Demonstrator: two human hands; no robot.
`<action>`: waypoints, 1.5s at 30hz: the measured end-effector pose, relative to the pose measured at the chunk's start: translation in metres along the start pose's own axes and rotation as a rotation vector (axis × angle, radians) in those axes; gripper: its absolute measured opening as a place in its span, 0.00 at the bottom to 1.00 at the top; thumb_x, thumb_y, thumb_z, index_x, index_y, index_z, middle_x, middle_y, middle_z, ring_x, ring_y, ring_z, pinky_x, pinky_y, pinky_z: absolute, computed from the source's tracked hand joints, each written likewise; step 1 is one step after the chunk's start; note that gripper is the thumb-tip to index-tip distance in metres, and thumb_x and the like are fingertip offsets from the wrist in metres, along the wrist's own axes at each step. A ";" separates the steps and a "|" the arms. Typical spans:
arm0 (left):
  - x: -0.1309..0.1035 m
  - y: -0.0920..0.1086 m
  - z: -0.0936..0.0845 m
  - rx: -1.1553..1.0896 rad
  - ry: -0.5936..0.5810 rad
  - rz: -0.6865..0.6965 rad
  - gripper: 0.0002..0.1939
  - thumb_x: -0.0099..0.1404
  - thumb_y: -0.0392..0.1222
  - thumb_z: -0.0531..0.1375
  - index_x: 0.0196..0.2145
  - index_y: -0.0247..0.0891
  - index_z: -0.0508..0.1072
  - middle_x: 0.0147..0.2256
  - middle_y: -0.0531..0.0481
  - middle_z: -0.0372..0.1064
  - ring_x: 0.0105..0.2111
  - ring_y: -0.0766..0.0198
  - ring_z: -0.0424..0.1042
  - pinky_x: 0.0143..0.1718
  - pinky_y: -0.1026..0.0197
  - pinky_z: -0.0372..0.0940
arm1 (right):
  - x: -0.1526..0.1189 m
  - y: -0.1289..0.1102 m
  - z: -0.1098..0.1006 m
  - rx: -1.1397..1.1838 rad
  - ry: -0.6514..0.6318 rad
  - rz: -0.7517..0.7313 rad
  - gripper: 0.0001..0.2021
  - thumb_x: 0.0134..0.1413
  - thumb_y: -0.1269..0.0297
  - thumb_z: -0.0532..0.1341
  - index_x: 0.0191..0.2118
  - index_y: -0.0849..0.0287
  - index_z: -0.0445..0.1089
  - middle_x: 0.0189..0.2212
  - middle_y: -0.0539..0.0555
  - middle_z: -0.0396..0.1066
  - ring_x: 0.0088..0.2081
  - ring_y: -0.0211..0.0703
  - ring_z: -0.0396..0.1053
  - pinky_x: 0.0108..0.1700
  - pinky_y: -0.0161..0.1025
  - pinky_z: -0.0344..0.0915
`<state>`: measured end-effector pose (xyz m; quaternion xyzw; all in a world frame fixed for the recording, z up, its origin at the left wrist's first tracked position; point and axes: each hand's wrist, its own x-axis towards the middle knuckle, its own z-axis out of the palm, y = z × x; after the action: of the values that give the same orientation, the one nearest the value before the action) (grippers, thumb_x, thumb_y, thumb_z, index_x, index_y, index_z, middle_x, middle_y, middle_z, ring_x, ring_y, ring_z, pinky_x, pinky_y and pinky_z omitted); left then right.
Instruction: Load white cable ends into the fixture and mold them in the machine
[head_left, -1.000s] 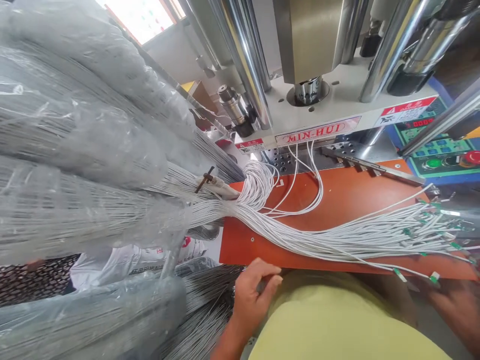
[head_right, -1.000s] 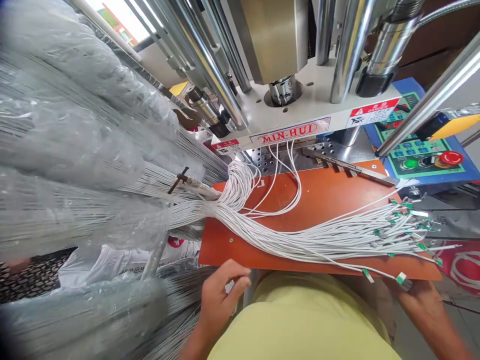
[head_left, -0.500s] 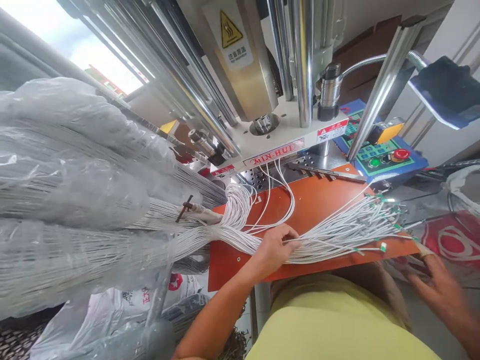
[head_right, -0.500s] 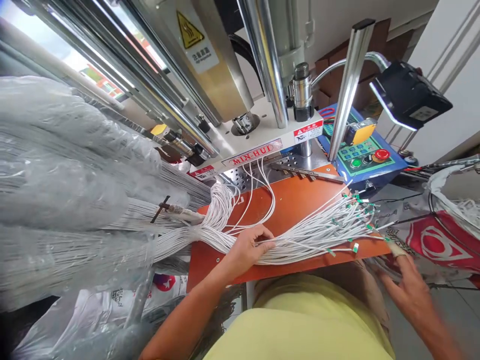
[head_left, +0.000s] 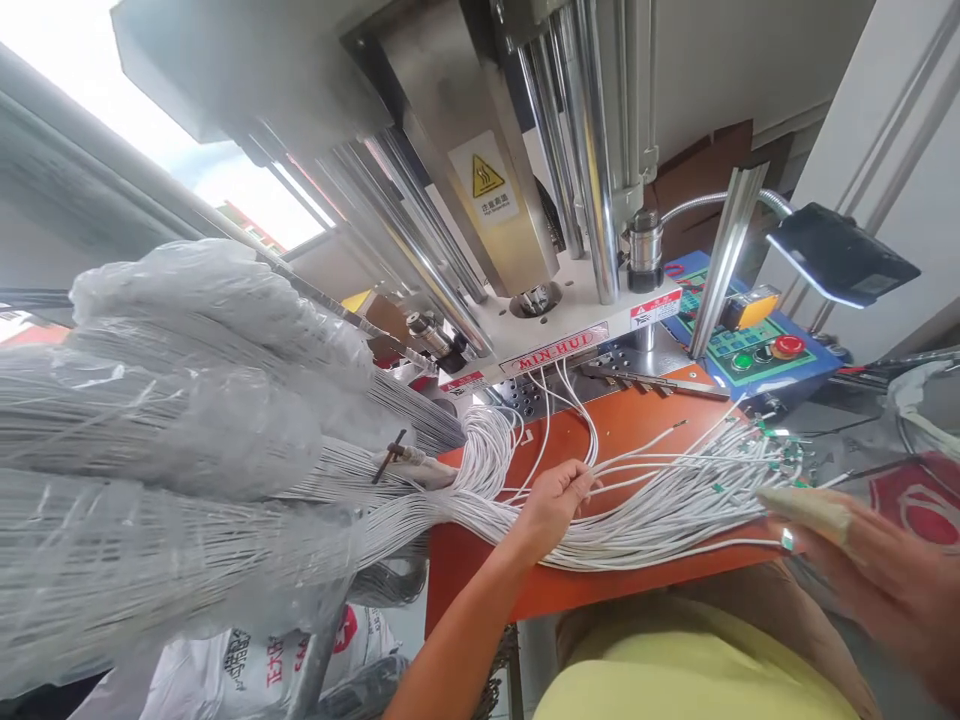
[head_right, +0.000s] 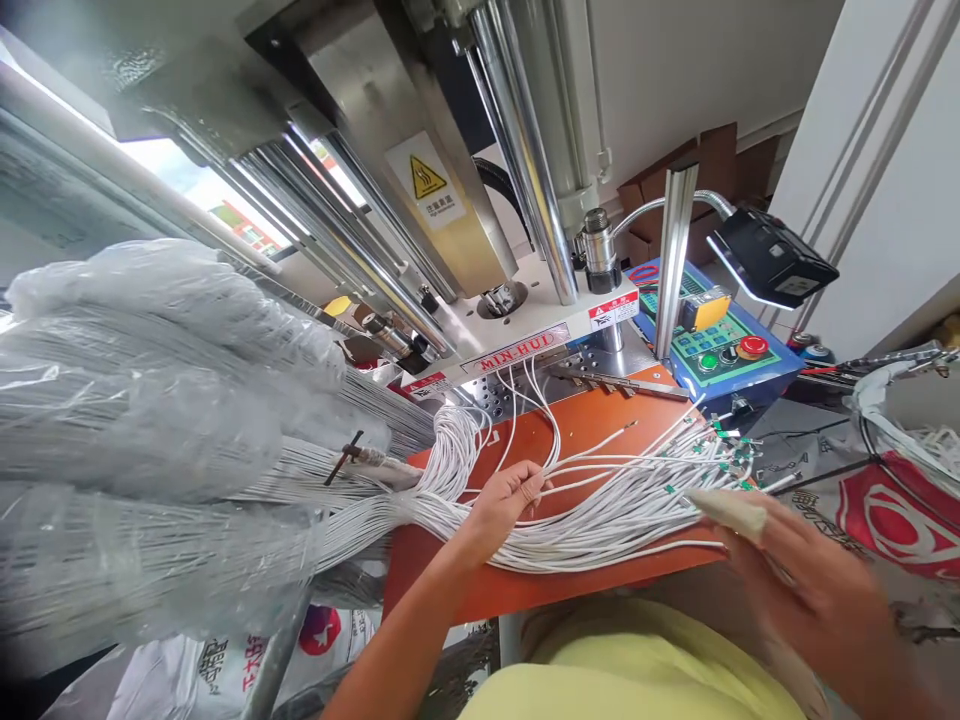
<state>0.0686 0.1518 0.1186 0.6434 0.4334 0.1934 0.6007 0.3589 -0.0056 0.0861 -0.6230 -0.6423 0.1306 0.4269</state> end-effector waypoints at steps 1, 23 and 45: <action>-0.001 0.001 -0.001 -0.018 0.007 0.007 0.16 0.68 0.51 0.54 0.34 0.35 0.72 0.25 0.54 0.58 0.25 0.71 0.57 0.28 0.66 0.53 | 0.010 -0.015 0.011 0.044 -0.078 -0.071 0.22 0.57 0.63 0.58 0.57 0.37 0.65 0.50 0.50 0.70 0.50 0.49 0.69 0.50 0.41 0.67; -0.032 0.012 0.035 -0.377 -0.306 -0.072 0.25 0.59 0.58 0.62 0.43 0.34 0.67 0.33 0.47 0.70 0.30 0.64 0.69 0.35 0.61 0.61 | 0.090 -0.075 0.081 1.198 -0.139 0.605 0.21 0.56 0.49 0.61 0.52 0.52 0.69 0.43 0.56 0.75 0.43 0.46 0.71 0.38 0.37 0.66; 0.009 0.041 0.049 -0.370 -0.383 -0.116 0.22 0.61 0.58 0.60 0.34 0.32 0.69 0.17 0.60 0.50 0.17 0.75 0.46 0.20 0.65 0.39 | 0.078 0.017 0.010 0.136 -0.248 0.468 0.26 0.60 0.40 0.47 0.48 0.47 0.75 0.36 0.52 0.77 0.38 0.52 0.73 0.38 0.43 0.69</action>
<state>0.1246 0.1336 0.1450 0.5216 0.3053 0.1095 0.7891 0.3745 0.0721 0.0984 -0.7035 -0.5180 0.3439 0.3442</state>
